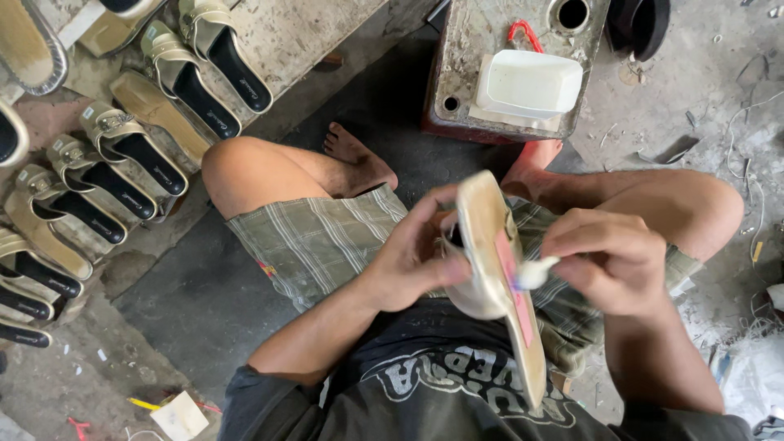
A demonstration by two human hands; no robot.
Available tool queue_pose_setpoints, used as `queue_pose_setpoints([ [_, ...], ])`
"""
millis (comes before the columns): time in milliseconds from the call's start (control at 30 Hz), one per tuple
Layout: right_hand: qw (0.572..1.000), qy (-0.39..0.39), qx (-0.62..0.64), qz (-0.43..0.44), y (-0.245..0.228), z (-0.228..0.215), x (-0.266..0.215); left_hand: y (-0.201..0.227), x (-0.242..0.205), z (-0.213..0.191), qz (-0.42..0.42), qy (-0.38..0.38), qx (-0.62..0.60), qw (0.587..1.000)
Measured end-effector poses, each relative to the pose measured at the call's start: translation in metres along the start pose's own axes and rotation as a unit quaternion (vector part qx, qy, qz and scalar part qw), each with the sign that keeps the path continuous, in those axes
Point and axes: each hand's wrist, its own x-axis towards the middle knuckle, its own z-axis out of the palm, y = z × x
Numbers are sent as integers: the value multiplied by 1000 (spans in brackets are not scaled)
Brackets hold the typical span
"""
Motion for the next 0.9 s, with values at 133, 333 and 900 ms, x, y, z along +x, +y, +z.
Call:
queue_pose_setpoints([
  [133, 979, 133, -52, 146, 17, -20, 16, -38, 12, -24, -76, 63, -250, 963],
  [333, 760, 35, -622, 186, 99, -60, 66, -83, -10, -56, -151, 45, -275, 948],
  [900, 909, 68, -379, 160, 16, -25, 16, -32, 15, -32, -29, 59, -111, 992],
])
